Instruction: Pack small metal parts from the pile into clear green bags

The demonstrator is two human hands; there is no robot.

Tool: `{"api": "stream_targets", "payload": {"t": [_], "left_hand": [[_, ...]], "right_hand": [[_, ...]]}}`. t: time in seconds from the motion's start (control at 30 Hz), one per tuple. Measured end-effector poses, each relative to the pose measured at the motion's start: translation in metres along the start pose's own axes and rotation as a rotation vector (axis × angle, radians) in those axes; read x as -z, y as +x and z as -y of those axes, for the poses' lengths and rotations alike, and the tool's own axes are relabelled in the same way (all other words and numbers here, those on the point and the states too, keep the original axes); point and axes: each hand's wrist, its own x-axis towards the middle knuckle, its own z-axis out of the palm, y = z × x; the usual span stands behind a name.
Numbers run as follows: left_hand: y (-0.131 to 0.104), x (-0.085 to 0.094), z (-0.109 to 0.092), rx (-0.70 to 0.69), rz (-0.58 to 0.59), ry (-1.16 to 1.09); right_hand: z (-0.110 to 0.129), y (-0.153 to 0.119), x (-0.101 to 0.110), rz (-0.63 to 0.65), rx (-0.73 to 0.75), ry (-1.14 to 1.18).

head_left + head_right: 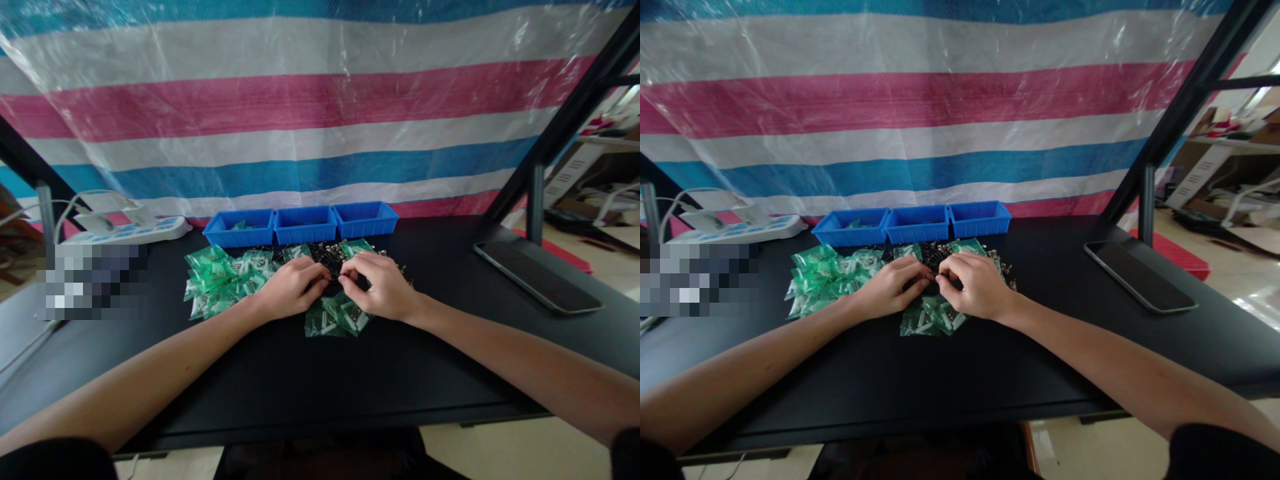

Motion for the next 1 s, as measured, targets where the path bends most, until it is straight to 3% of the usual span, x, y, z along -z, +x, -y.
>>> {"api": "stream_targets", "payload": {"t": [1.0], "left_hand": [[-0.0003, -0.0017, 0.0010, 0.035, 0.018, 0.020]], "right_hand": [[-0.0006, 0.0005, -0.0003, 0.015, 0.009, -0.026]]}}
